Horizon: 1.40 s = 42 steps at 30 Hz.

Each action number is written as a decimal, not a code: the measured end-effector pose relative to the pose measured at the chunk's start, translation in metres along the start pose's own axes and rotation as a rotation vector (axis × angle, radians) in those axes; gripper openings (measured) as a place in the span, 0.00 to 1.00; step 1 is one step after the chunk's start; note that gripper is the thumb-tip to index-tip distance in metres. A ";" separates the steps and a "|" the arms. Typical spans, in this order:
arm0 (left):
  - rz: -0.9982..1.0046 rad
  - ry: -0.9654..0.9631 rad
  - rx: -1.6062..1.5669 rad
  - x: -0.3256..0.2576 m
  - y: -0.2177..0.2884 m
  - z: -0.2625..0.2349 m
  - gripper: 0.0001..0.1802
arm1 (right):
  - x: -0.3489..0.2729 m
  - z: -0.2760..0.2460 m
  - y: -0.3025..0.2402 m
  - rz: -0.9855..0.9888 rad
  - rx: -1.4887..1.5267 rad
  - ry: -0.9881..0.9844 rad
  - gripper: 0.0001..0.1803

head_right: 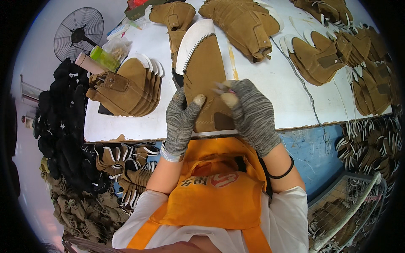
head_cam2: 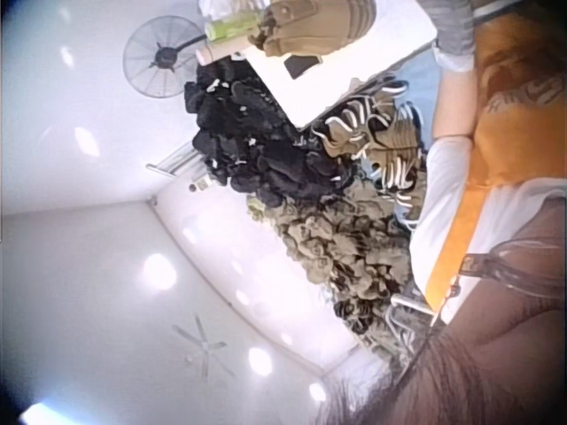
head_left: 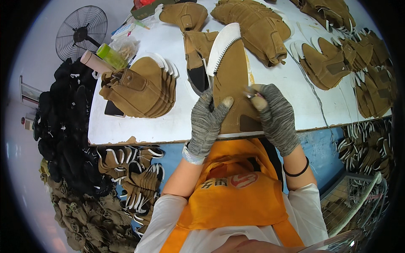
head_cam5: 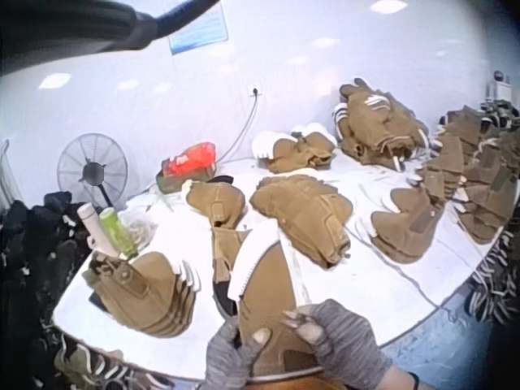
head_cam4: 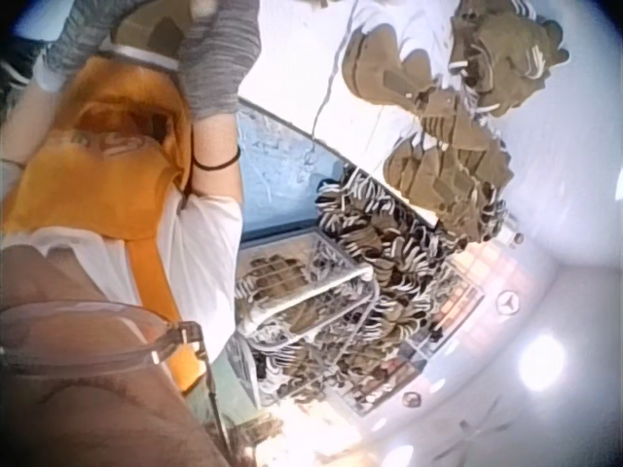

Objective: The person picks up and trims various brown boot components using small snips, including trimming the edges and pulling away loose threads from multiple pieces on a workspace.

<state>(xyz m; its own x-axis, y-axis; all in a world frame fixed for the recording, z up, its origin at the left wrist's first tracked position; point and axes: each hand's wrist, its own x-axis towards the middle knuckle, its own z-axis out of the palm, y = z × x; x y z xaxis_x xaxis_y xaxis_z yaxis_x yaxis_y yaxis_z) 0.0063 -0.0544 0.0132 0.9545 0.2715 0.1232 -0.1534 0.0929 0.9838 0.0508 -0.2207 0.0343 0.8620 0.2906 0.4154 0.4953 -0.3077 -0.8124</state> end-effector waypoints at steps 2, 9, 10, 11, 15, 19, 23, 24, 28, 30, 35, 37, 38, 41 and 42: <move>0.003 0.019 0.019 0.000 0.002 0.000 0.21 | 0.006 0.005 -0.001 -0.144 -0.102 -0.034 0.19; 0.056 -0.073 0.058 0.001 -0.005 -0.010 0.19 | 0.031 0.009 0.002 -0.292 -0.374 -0.232 0.17; 0.041 -0.097 0.041 0.000 -0.002 -0.010 0.19 | 0.033 0.009 0.001 -0.309 -0.413 -0.247 0.17; 0.027 -0.121 0.024 0.000 0.000 -0.011 0.19 | 0.035 0.009 0.000 -0.349 -0.433 -0.259 0.15; -0.014 -0.162 -0.060 0.002 0.001 -0.013 0.19 | 0.037 0.010 -0.003 -0.455 -0.547 -0.299 0.11; -0.093 -0.162 -0.129 0.002 0.000 -0.015 0.21 | 0.036 0.011 0.001 -0.541 -0.550 -0.267 0.11; -0.094 -0.169 -0.126 0.005 0.000 -0.015 0.22 | 0.036 0.012 0.004 -0.508 -0.581 -0.277 0.11; -0.100 -0.165 -0.136 0.005 -0.001 -0.015 0.22 | 0.035 0.013 0.005 -0.465 -0.606 -0.292 0.11; -0.111 -0.156 -0.178 0.003 0.000 -0.015 0.23 | 0.039 0.012 0.009 -0.637 -0.517 -0.271 0.12; -0.113 -0.160 -0.215 0.004 0.000 -0.013 0.25 | 0.036 0.015 0.022 -0.427 -0.209 -0.193 0.11; -0.088 -0.179 -0.423 0.009 -0.005 -0.007 0.32 | 0.043 0.010 0.027 -0.410 -0.182 -0.064 0.08; -0.083 -0.209 -0.412 0.013 -0.004 -0.009 0.33 | 0.045 0.010 0.024 -0.353 -0.217 -0.091 0.11; -0.080 -0.223 -0.406 0.014 -0.004 -0.011 0.33 | 0.045 0.010 0.022 -0.325 -0.234 -0.105 0.13; -0.120 -0.255 -0.438 0.013 -0.009 -0.016 0.33 | 0.044 0.004 0.011 -0.101 0.000 -0.072 0.20; -0.103 -0.221 -0.369 0.011 -0.008 -0.015 0.34 | 0.043 0.004 0.013 -0.076 0.036 -0.025 0.21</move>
<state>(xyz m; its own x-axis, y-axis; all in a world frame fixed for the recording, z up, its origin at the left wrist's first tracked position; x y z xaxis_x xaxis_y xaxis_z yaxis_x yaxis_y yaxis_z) 0.0142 -0.0373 0.0043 0.9952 0.0348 0.0912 -0.0970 0.4556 0.8849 0.0942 -0.2084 0.0396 0.8189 0.3345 0.4663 0.5544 -0.2509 -0.7936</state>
